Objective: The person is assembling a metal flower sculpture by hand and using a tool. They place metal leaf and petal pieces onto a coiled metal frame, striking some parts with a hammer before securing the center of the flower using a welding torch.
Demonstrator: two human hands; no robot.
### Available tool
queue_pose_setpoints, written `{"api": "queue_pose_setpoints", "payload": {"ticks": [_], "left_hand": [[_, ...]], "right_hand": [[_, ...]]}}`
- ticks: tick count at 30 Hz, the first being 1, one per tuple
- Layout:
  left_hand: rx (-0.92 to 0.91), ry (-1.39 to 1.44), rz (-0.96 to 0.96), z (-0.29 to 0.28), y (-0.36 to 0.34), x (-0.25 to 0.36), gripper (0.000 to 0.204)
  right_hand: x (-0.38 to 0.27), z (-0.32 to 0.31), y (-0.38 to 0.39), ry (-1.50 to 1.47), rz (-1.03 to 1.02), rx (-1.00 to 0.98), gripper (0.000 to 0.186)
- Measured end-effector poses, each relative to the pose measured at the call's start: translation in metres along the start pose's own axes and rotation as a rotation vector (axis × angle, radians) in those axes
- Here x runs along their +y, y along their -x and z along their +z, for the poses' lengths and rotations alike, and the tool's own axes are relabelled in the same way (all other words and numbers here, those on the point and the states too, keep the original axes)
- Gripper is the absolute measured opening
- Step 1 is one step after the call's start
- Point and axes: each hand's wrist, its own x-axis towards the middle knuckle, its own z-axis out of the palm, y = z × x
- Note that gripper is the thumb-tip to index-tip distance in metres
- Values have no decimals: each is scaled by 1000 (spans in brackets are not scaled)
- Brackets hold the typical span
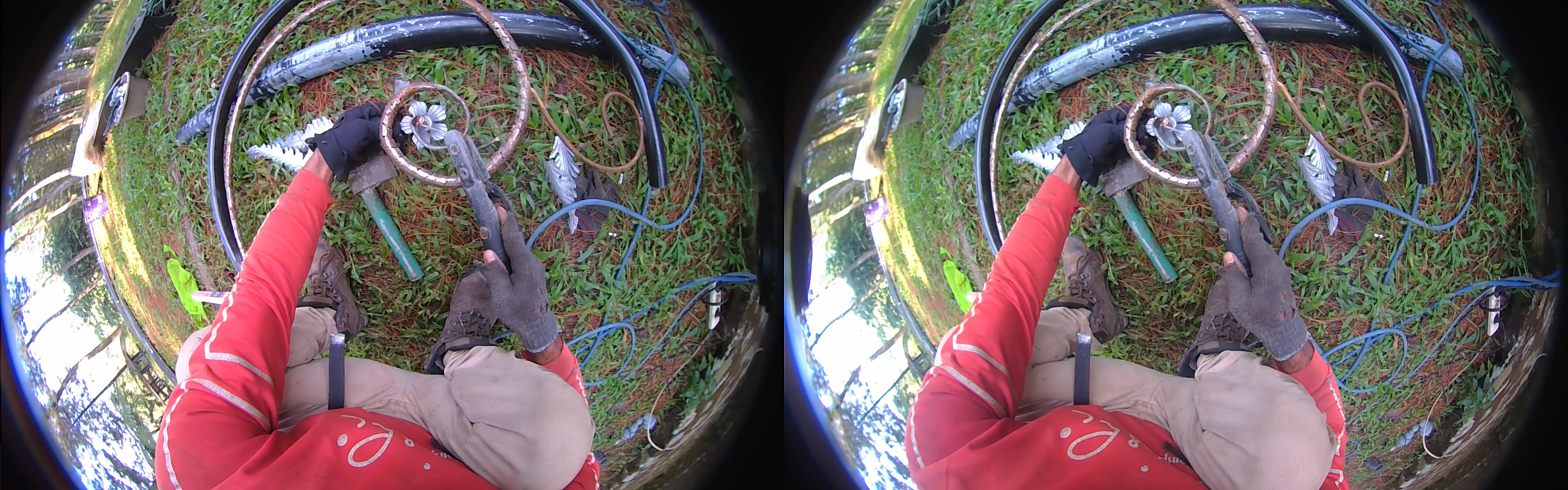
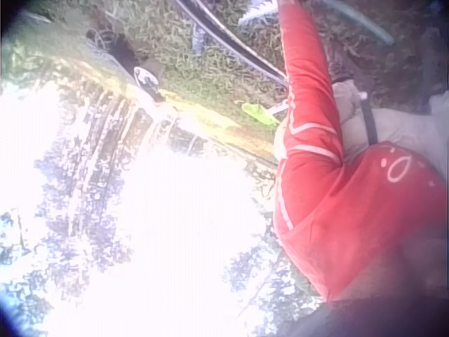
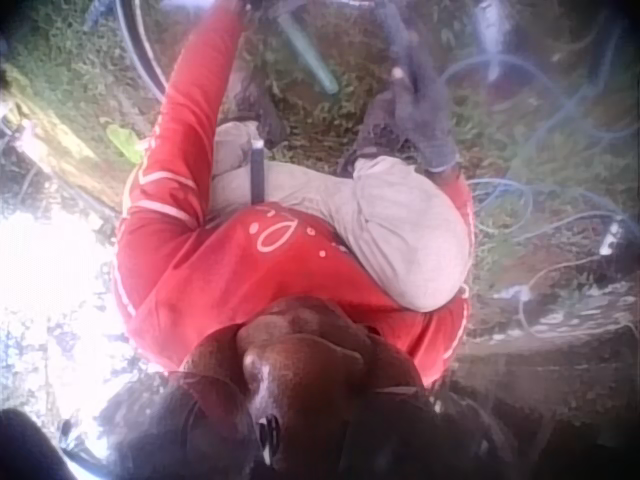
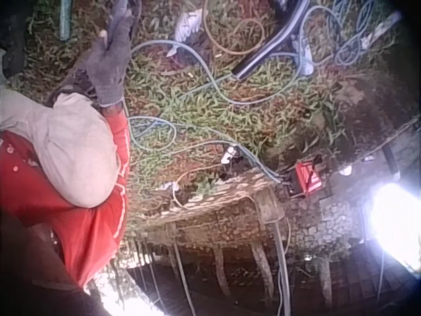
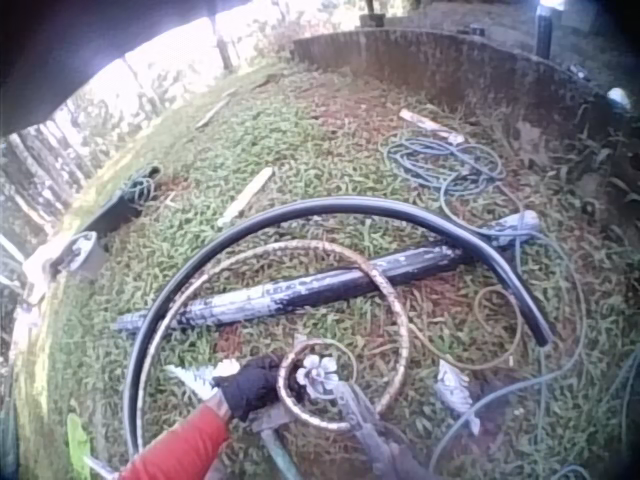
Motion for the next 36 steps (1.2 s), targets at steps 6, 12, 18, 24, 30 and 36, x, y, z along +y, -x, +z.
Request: {"api": "queue_pose_setpoints", "payload": {"ticks": [6, 12, 18, 24, 30, 36], "left_hand": [[-16, 16, 19, -13, -7, -6, 31], [-47, 3, -7, -20, -11, -8, 31], [-36, -100, 25, -12, -5, -4, 33], [-70, -226, 97, -21, -13, -8, 32], [-38, -68, 33, -12, -10, -8, 42], [-20, 8, 6, -12, -2, -4, 39]], "right_hand": [[-9, -7, 7, 294, 14, -85, 72], [-3, 2, 5, -174, 114, 46, 75], [-12, -11, 6, 377, -94, -46, 78], [-3, -4, 3, -209, 130, 17, 77], [-13, -7, 6, 23, -38, 38, 75], [-20, -12, 3, -77, 146, 43, 72]]}}
